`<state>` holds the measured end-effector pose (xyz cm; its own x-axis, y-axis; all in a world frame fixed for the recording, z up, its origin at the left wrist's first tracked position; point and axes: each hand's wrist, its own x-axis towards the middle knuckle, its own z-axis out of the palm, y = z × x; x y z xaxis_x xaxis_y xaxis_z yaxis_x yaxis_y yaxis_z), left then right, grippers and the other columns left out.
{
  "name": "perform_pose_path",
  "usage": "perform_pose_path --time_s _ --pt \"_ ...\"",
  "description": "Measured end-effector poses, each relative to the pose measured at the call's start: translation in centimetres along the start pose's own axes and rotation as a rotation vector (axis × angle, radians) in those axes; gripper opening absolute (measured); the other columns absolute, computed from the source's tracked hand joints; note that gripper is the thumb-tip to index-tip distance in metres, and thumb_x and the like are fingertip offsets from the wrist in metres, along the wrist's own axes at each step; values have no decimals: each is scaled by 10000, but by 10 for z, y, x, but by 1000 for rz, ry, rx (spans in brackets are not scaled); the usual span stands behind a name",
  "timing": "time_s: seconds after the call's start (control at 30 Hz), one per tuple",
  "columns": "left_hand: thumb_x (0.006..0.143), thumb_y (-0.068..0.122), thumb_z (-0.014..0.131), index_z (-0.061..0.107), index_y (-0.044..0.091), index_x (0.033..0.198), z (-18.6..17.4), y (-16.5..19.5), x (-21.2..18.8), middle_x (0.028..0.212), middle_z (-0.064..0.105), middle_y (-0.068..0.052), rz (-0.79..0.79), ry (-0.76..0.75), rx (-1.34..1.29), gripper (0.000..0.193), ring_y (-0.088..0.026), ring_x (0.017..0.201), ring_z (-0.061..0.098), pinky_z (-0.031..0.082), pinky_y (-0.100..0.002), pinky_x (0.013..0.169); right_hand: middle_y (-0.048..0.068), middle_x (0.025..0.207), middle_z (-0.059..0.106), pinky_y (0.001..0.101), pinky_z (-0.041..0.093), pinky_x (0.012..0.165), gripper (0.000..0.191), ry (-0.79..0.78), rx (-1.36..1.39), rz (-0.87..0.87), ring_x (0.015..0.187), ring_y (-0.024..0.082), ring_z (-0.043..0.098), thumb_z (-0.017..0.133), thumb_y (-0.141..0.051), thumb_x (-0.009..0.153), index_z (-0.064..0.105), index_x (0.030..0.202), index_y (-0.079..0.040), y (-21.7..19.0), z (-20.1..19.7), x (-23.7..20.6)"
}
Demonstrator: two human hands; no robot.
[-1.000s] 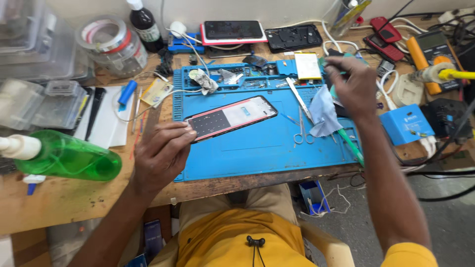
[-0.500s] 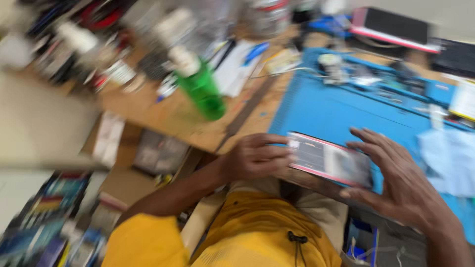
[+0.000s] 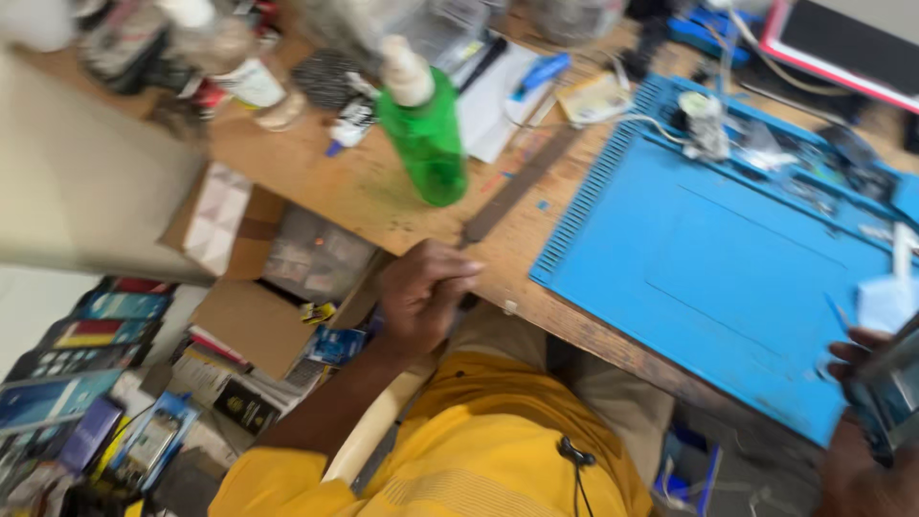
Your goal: The person scrapes old adhesive residue off the inner edge of a disassembled phone frame using a metal tool, wipes the frame with a cloth, then squeezes glue from a tube along the frame edge, rotating the phone as they apply it.
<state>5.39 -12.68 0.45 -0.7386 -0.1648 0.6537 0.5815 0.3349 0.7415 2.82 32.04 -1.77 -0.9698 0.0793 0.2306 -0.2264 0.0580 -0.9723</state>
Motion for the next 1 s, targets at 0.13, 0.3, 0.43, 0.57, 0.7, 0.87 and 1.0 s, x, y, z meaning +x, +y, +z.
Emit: perform_pose_path --time_s 0.13,0.3,0.43,0.57,0.7,0.87,1.0 --pt "1020 103 612 671 34 1139 4 3 -29 1055 722 -149 24 -112 33 150 -259 905 714 562 -347 791 204 1298 564 408 542 950 1027 108 483 -13 1114 300 605 607 -754 971 340 1624 -8 9 3 -41" --pt "1000 120 668 667 57 1122 46 5 -32 1070 733 -131 128 -210 91 137 -288 996 737 602 -387 888 289 1225 594 430 585 897 1069 245 719 -115 1021 330 645 606 -743 915 356 1603 37 -15 -4 -56" --pt "982 139 674 681 67 1161 72 6 -9 1101 753 -106 116 -232 -37 193 -273 1051 760 611 -386 954 244 1272 544 433 545 917 1120 479 508 -262 1046 292 601 580 -797 922 304 1644 13 -42 -10 -48" --pt "1050 261 578 524 33 1470 102 25 2 1493 602 -203 106 -497 -121 481 -385 1440 554 431 -489 1214 198 1341 583 444 523 1024 1107 483 411 -85 1139 281 625 607 -834 879 333 1543 8 -43 33 -57" --pt "1140 549 268 148 34 1681 169 45 0 1778 161 -204 109 -501 -377 756 -348 1661 135 140 -500 1368 244 1318 630 479 565 1004 991 276 296 270 1146 346 669 801 -575 791 401 1445 52 -25 108 -72" --pt "1098 684 232 99 35 1692 211 42 -16 1801 48 -187 165 -441 -492 890 -334 1669 53 73 -473 1372 184 1515 518 385 460 1148 1226 105 287 43 1387 274 553 808 -673 774 240 1611 19 -19 138 -83" --pt "1053 698 347 44 -4 1614 210 34 -45 1735 -30 -250 -3 -584 -621 948 -413 1613 119 214 -501 1303 176 1572 480 377 402 1216 1270 143 330 43 1458 265 493 841 -675 769 212 1626 19 -32 133 -77"
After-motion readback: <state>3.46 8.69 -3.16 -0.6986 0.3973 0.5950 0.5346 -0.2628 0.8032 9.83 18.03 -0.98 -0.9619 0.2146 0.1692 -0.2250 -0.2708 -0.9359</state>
